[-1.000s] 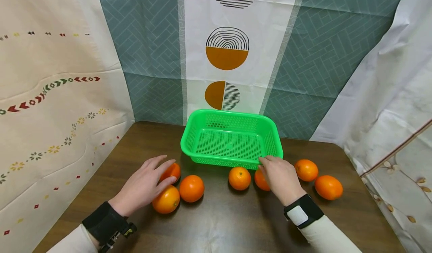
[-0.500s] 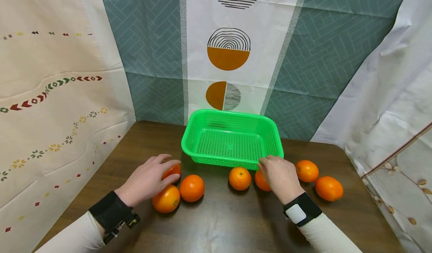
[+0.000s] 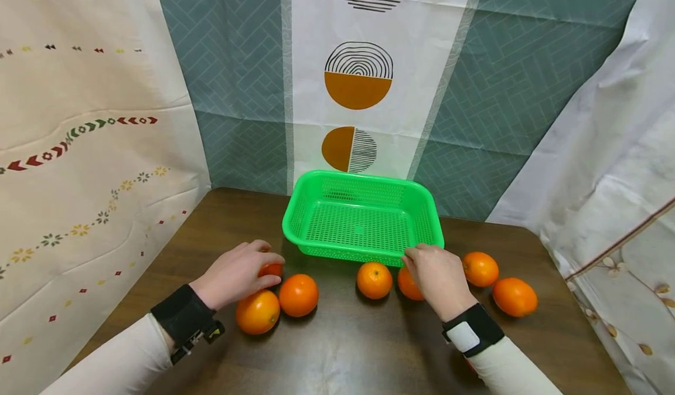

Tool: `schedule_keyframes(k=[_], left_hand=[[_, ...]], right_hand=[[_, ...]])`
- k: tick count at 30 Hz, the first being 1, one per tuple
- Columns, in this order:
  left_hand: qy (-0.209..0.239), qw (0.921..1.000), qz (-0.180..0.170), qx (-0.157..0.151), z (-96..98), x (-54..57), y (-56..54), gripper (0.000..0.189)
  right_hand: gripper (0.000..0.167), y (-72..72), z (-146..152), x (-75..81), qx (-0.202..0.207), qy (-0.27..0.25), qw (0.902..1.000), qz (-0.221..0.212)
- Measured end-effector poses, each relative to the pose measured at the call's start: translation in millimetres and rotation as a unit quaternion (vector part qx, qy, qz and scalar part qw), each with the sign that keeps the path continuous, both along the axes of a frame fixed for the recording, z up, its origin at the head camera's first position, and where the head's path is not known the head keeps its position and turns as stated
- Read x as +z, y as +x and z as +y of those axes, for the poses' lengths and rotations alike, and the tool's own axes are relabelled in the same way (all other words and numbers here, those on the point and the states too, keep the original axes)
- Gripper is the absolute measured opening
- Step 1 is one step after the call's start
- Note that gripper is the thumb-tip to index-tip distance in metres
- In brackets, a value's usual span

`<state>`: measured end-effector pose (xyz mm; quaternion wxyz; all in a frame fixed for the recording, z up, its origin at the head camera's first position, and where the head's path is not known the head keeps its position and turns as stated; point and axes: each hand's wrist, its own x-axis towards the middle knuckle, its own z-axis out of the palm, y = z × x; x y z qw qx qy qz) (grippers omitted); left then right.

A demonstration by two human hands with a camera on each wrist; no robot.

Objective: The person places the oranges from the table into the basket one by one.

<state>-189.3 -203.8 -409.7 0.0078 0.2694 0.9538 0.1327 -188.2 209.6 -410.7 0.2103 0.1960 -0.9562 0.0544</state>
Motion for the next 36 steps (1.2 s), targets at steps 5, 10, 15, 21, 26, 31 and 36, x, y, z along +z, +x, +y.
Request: schedule_keyframes(k=[5, 10, 15, 21, 26, 31, 36], left_hand=[[0.000, 1.0000, -0.006, -0.001, -1.8, -1.5, -3.6, 0.033], [0.003, 1.0000, -0.003, 0.005, -3.3, -5.6, -7.4, 0.036], [0.002, 0.9999, 0.010, 0.002, -3.4, -8.2, -8.8, 0.037], [0.005, 0.9999, 0.011, 0.004, -4.5, -9.9, -8.1, 0.037], [0.005, 0.9998, -0.008, 0.015, -5.1, -11.0, -7.0, 0.038], [0.007, 0.9998, -0.011, 0.015, -4.4, -11.5, -7.4, 0.038], [0.009, 0.9998, -0.003, 0.015, -3.5, -12.8, -8.1, 0.039]], right_hand=[[0.014, 0.1, 0, -0.1, -0.001, -0.001, 1.0000, -0.002], [0.015, -0.7, 1, 0.6, -0.001, 0.001, 1.0000, -0.002], [0.014, -0.4, 1, 1.8, -0.003, 0.001, 1.0000, -0.003], [0.015, 0.3, 0, 2.2, -0.002, -0.002, 1.0000, -0.008], [0.012, 1.5, -1, 0.4, -0.001, -0.002, 1.0000, -0.008], [0.016, 1.8, -1, 1.4, -0.005, -0.001, 1.0000, -0.007], [0.017, 0.5, 0, 1.5, -0.010, -0.001, 0.9999, -0.007]])
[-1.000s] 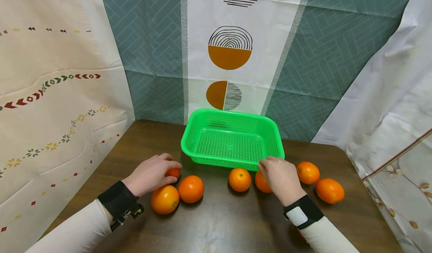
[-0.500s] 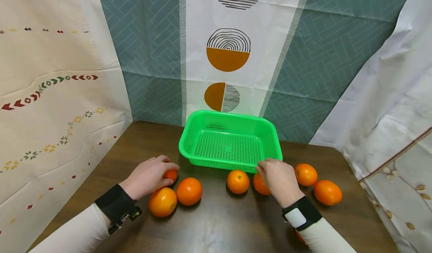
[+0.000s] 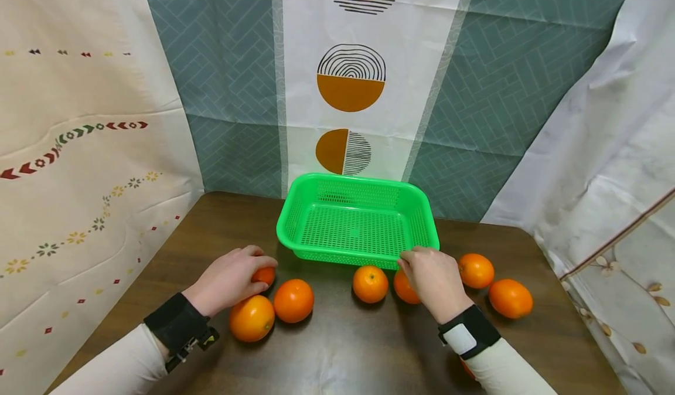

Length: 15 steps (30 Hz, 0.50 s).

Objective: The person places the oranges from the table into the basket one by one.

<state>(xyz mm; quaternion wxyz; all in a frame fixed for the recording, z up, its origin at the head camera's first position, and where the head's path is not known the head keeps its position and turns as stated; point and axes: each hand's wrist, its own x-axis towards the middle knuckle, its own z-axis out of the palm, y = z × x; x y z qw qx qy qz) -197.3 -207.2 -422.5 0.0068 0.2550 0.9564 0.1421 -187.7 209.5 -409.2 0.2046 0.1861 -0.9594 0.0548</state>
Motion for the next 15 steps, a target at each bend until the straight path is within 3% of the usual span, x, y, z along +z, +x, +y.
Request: schedule_keyframes(k=[7, 15], left_hand=[[0.014, 0.9994, 0.032, -0.001, -4.1, 0.8, 2.9, 0.040], [0.039, 0.9926, 0.114, -0.016, -4.0, 26.7, 10.8, 0.043]], right_hand=[[0.013, -0.6, -1, -1.0, 0.004, 0.008, 1.0000, -0.005], [0.012, 0.1, 0, -1.1, -0.001, 0.008, 1.0000, -0.003]])
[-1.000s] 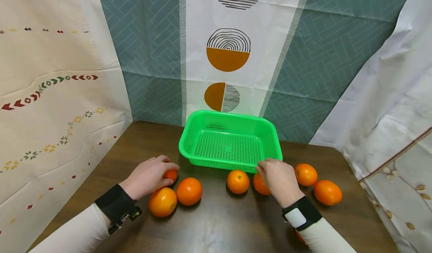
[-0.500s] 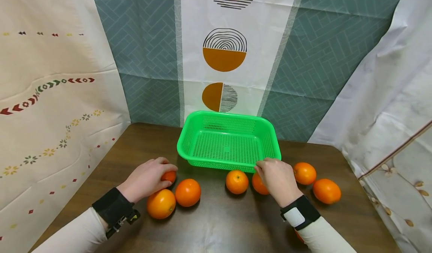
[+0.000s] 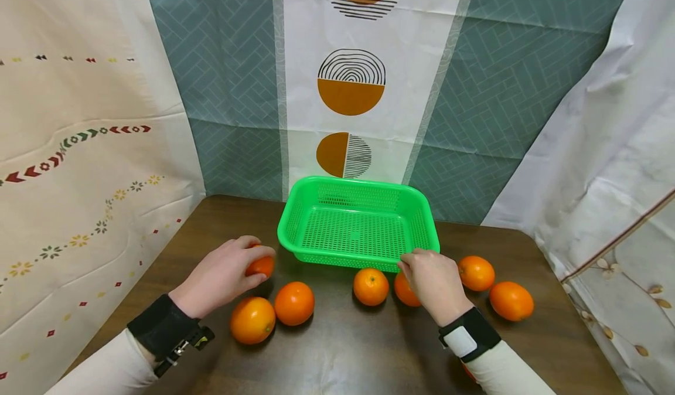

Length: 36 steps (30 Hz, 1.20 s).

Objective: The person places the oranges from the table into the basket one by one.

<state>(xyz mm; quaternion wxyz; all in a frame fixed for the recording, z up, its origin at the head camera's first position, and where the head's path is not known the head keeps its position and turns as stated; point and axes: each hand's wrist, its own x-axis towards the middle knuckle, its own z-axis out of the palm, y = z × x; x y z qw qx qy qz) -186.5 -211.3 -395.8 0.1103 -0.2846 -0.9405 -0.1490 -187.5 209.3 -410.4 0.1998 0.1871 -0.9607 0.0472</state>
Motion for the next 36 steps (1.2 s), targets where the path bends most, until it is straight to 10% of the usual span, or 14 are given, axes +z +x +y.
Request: schedule_keyframes(k=[20, 36], left_hand=[[0.048, 0.9977, 0.046, -0.011, 21.9, 47.9, -17.2, 0.041], [0.023, 0.9987, 0.020, -0.040, 64.1, 56.5, -50.5, 0.043]], right_hand=[[0.014, 0.0, 4, 0.8, -0.004, -0.004, 0.9999, 0.011], [0.016, 2.6, 1, -2.6, -0.009, -0.018, 0.9998, 0.002]])
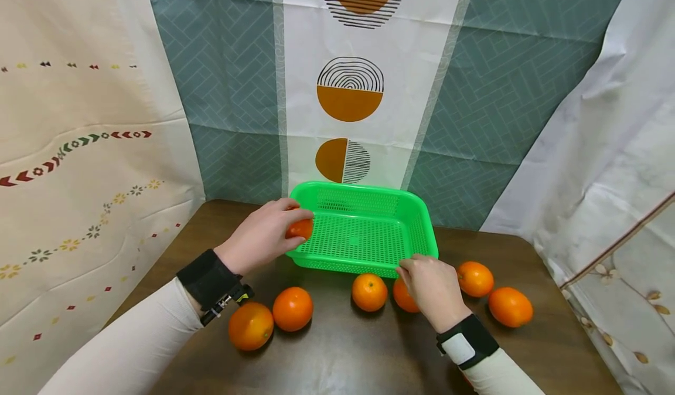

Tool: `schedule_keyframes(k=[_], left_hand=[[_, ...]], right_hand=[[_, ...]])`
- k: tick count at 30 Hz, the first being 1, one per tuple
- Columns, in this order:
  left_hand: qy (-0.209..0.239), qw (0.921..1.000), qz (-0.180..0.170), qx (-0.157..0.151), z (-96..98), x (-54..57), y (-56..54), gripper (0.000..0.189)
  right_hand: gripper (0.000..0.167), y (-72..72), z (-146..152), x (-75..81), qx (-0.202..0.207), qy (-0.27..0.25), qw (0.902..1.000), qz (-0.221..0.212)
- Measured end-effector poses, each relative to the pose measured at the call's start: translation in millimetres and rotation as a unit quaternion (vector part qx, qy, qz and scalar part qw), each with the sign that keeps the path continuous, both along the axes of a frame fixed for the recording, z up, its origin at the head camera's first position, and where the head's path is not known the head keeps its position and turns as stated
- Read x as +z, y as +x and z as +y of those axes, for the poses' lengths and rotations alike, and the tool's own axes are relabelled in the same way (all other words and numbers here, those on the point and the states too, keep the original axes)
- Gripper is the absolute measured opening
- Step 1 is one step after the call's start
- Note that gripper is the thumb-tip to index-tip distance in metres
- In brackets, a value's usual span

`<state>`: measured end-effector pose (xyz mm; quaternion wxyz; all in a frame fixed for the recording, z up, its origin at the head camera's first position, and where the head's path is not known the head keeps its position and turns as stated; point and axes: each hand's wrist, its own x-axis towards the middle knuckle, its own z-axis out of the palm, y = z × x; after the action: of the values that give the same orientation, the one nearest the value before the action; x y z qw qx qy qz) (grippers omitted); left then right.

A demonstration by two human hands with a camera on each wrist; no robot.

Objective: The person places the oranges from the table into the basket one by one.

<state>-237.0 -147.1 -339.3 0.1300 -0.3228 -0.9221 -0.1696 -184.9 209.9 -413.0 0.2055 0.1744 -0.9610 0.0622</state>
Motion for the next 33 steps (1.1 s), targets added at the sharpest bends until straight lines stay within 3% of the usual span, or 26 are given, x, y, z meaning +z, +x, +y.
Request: schedule_keyframes(k=[9, 17, 28, 33], left_hand=[[-0.025, 0.9994, -0.023, -0.004, 16.4, -3.1, -21.1, 0.043], [-0.048, 0.9971, -0.059, -0.007, 23.9, -16.4, -39.9, 0.043], [-0.092, 0.9926, -0.077, -0.016, 31.0, -27.5, -53.2, 0.031], [-0.110, 0.9896, -0.090, -0.021, 33.4, -29.7, -57.1, 0.033]], right_hand=[[0.013, -0.1, -2, -0.8, -0.005, 0.010, 0.9999, 0.008], [0.010, -0.2, -3, -0.9, -0.008, 0.011, 0.9999, 0.005], [0.010, -0.1, -3, -1.1, -0.013, 0.012, 0.9998, -0.004], [0.009, -0.1, -4, -1.6, -0.015, 0.010, 0.9998, -0.003]])
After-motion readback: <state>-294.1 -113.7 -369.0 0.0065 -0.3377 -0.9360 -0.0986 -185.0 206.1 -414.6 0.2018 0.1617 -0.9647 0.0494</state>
